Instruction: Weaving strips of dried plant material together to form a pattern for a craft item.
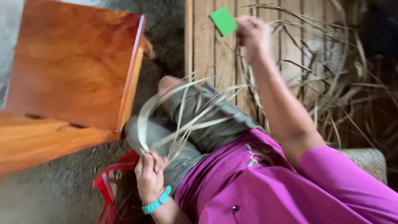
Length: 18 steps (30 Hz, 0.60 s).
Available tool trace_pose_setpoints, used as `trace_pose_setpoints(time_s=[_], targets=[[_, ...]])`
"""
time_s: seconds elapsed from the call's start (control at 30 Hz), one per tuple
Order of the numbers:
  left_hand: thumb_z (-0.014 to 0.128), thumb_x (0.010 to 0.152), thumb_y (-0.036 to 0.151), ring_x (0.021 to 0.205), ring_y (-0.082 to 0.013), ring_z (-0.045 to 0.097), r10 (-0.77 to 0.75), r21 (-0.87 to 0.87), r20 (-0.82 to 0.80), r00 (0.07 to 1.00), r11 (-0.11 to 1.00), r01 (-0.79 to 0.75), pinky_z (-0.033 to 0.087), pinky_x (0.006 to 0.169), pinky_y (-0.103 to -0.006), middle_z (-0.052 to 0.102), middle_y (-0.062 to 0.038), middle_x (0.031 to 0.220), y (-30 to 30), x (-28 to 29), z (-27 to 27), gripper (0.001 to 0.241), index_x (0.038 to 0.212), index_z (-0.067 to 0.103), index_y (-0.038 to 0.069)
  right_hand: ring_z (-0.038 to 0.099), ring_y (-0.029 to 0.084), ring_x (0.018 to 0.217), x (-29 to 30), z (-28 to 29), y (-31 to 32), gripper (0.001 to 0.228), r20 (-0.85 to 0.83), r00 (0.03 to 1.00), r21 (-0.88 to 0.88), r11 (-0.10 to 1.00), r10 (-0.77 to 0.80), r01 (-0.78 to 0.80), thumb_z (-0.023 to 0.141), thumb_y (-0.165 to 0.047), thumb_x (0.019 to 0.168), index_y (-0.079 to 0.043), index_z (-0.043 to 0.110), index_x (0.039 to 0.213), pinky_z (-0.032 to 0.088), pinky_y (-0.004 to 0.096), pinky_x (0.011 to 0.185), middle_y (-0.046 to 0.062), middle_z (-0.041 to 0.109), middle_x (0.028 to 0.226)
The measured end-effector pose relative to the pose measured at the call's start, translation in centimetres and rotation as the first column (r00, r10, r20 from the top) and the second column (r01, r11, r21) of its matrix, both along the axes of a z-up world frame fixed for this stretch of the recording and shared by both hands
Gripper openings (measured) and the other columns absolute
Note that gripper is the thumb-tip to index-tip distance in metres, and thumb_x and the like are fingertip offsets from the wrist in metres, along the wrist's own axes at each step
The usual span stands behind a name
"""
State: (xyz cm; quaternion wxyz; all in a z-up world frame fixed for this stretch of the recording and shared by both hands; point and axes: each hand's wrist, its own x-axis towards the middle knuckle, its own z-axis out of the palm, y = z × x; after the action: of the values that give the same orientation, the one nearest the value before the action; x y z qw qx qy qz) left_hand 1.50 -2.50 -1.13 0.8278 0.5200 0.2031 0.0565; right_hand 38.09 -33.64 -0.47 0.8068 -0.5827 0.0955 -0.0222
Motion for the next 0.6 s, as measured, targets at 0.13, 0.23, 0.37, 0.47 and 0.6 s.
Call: trace_pose_setpoints(time_s=[0.13, 0.23, 0.37, 0.47, 0.6], targets=[[0.060, 0.104, 0.023, 0.077, -0.0142, 0.045, 0.364, -0.276, 0.110, 0.925, 0.905, -0.323, 0.047, 0.093, -0.0431, 0.043, 0.000, 0.079, -2.3, 2.2, 4.1, 0.029, 0.078, 0.051, 0.013, 0.048, 0.013, 0.053, -7.3, 8.3, 2.7, 0.027, 0.205, 0.952, -0.121, 0.971, 0.227, -0.205, 0.073, -0.031, 0.095, -0.006, 0.066, 0.089, 0.038, 0.025, 0.048, 0.004, 0.053, 0.068], [0.061, 0.103, 0.025, 0.106, -0.0218, 0.060, 0.439, -0.414, 0.213, 0.873, 0.850, -0.327, 0.049, 0.105, -0.0443, 0.063, -0.004, 0.102, -4.1, 3.3, 6.4, 0.018, 0.090, 0.064, 0.013, 0.063, 0.022, 0.080, -14.3, 10.8, 4.7, 0.021, 0.381, 0.700, -0.322, 0.796, 0.605, -0.513, 0.068, -0.024, 0.098, -0.004, 0.066, 0.094, 0.049, 0.035, 0.073, 0.012, 0.065, 0.090], [0.061, 0.104, 0.026, 0.125, -0.0217, 0.062, 0.521, -0.386, 0.191, 0.832, 0.819, -0.424, 0.051, 0.107, -0.0337, 0.071, 0.000, 0.106, -7.0, 4.1, 10.8, 0.018, 0.094, 0.068, 0.012, 0.069, 0.045, 0.114, -21.0, 13.8, 10.5, 0.018, 0.537, 0.321, -0.539, 0.610, 0.780, -0.581, 0.066, -0.011, 0.098, 0.005, 0.072, 0.102, 0.053, 0.055, 0.099, 0.024, 0.073, 0.115], [0.058, 0.105, 0.029, 0.126, -0.0239, 0.062, 0.520, -0.309, 0.190, 0.833, 0.837, -0.453, 0.053, 0.104, -0.0361, 0.068, -0.012, 0.132, -7.7, 4.0, 10.6, 0.024, 0.101, 0.070, 0.008, 0.066, 0.039, 0.112, -23.1, 11.0, 13.5, 0.045, 0.531, 0.274, -0.667, 0.594, 0.802, -0.449, 0.067, -0.027, 0.098, 0.003, 0.064, 0.132, 0.046, 0.054, 0.108, 0.019, 0.069, 0.117], [0.065, 0.093, 0.032, 0.132, -0.0182, 0.057, 0.541, -0.145, 0.048, 0.840, 0.836, -0.530, 0.040, 0.113, -0.0308, 0.065, -0.016, 0.142, -7.3, 3.9, 10.4, 0.054, 0.135, 0.063, -0.002, 0.063, 0.032, 0.083, -23.1, 11.8, 13.2, 0.036, 0.441, 0.224, -0.686, 0.487, 0.869, -0.540, 0.049, -0.027, 0.107, 0.000, 0.062, 0.125, 0.050, 0.042, 0.084, 0.009, 0.065, 0.091]])
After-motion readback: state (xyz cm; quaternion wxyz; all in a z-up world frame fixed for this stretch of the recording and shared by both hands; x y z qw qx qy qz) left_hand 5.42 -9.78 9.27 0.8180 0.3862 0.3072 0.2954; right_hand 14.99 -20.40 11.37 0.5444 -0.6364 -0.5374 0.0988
